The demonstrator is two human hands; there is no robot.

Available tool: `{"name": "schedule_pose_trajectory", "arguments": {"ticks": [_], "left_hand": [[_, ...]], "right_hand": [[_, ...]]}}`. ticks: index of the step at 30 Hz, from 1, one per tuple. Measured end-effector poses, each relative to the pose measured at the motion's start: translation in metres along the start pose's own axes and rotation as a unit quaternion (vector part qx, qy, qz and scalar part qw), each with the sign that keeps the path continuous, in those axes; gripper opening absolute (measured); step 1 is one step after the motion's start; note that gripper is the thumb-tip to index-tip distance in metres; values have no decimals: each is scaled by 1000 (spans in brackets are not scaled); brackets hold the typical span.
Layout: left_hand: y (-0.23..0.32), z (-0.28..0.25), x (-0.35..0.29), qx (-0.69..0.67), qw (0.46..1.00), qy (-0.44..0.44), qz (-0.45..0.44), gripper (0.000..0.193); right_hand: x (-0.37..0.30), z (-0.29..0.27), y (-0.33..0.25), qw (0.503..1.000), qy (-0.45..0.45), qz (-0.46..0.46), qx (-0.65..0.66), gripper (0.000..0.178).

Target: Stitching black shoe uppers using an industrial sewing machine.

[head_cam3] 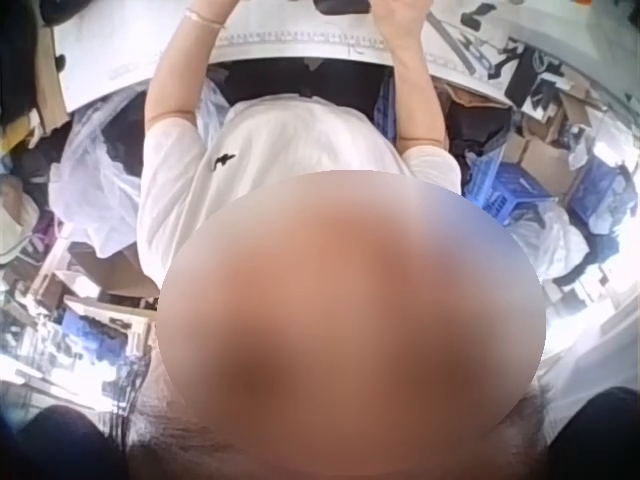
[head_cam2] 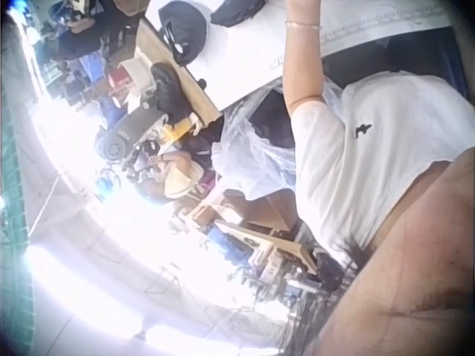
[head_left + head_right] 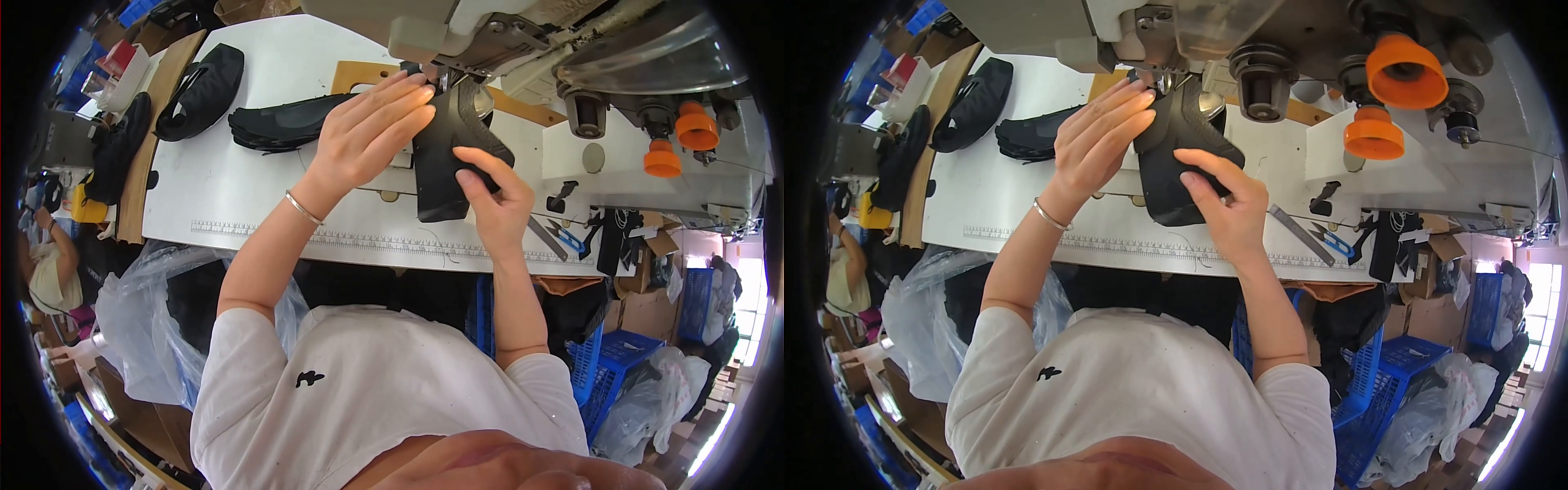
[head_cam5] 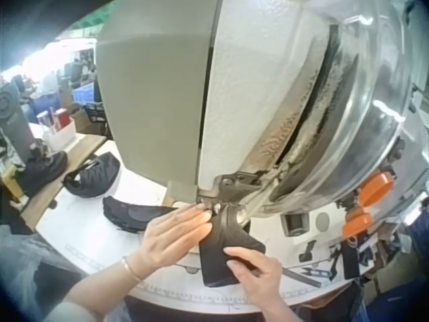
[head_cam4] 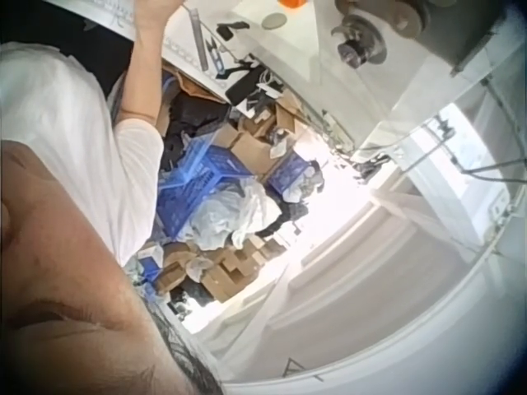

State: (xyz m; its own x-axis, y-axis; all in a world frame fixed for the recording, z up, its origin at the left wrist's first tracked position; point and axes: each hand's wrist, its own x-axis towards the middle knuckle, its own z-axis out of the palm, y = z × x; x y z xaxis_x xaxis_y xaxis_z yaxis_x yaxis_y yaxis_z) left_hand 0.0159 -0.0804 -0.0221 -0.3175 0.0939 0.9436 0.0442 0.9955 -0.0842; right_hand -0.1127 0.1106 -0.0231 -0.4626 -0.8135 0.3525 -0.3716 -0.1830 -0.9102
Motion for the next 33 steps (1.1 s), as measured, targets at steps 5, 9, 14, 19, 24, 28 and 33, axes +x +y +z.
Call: {"name": "schedule_pose_trajectory", "arguments": {"ticks": [5,9,14,19,24,28,33], "left_hand": [[-3,1,0,11,1000,-4,19,22],[-1,-1,2,28,999,-11,21,23],[-8,-8,2,13,998,-41,38,25],[-9,-9,2,12,998,-36,51,25],[-12,-13,1,23,997,-54,56,24],[-13,-13,3,21,996,-57,57,25],[-16,-14,7,22,996,-60,69,25]], "right_hand": [[5,-2,-1,999,5,9,40,25],[5,-3,1,999,5,15,43,24],[11,-2,-3,999,13,18,25,22],[12,2,-2,999,30,-15,40,21],[17,-2,-5,998,18,63,7,20],[24,-1,-3,999,27,-4,26,19],[27,-2,-2,999,27,-17,23,19]]}}
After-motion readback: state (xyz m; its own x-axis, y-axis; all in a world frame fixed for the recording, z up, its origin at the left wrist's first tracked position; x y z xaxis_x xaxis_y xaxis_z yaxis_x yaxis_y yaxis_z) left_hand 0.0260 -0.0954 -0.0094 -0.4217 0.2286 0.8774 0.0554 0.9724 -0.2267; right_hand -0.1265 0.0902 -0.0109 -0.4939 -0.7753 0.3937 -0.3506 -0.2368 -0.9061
